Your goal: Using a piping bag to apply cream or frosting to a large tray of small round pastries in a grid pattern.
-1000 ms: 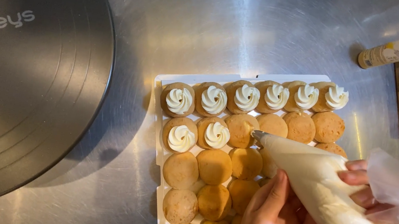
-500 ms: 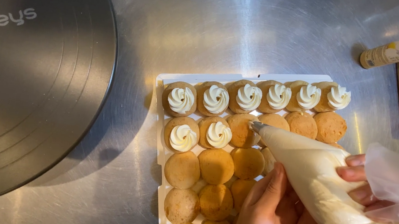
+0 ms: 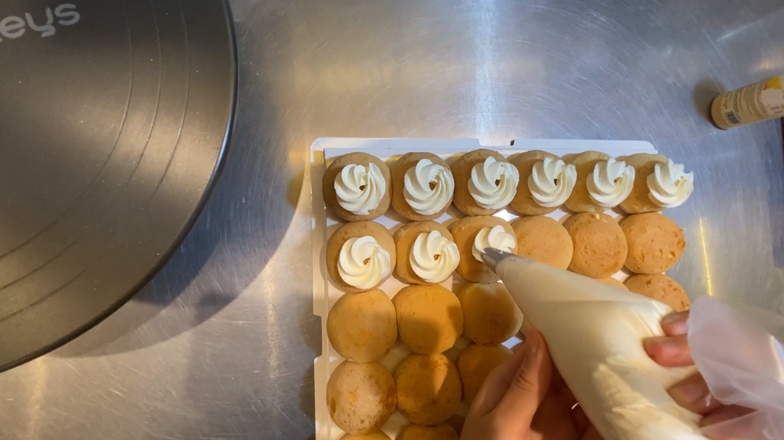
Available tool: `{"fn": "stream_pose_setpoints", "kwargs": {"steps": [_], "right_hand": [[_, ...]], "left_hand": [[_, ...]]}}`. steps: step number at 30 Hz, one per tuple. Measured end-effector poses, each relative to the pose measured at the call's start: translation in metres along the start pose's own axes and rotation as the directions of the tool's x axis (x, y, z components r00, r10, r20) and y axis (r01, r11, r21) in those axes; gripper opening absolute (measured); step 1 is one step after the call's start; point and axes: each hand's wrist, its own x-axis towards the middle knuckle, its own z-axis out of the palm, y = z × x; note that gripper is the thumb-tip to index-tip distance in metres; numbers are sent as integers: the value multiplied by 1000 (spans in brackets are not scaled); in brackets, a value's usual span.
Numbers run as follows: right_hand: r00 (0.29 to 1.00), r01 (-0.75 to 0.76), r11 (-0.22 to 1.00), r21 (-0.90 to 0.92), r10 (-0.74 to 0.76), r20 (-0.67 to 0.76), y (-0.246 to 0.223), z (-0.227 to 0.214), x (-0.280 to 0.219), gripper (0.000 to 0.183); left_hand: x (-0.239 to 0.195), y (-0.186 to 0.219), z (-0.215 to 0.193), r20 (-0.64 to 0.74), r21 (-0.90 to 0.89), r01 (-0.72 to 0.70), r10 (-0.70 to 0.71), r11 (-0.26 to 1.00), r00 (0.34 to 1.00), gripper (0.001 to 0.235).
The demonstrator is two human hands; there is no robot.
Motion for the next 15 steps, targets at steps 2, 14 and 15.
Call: {"fn": "stream_pose_setpoints", "kwargs": {"steps": [2, 14, 15], "right_hand": [[997, -67, 987, 143, 72, -30, -9, 2, -4, 64], [923, -367, 849, 380, 383, 37, 1, -24, 26, 77], [939, -335, 873, 355, 341, 48, 4, -26, 28, 78]], "left_hand": [[-3, -1, 1, 14, -6, 12, -12, 1000, 1000, 65], [-3, -16, -3, -93, -52, -31, 26, 998, 995, 60], [-4, -17, -2, -80, -52, -25, 21, 998, 997, 62]]}}
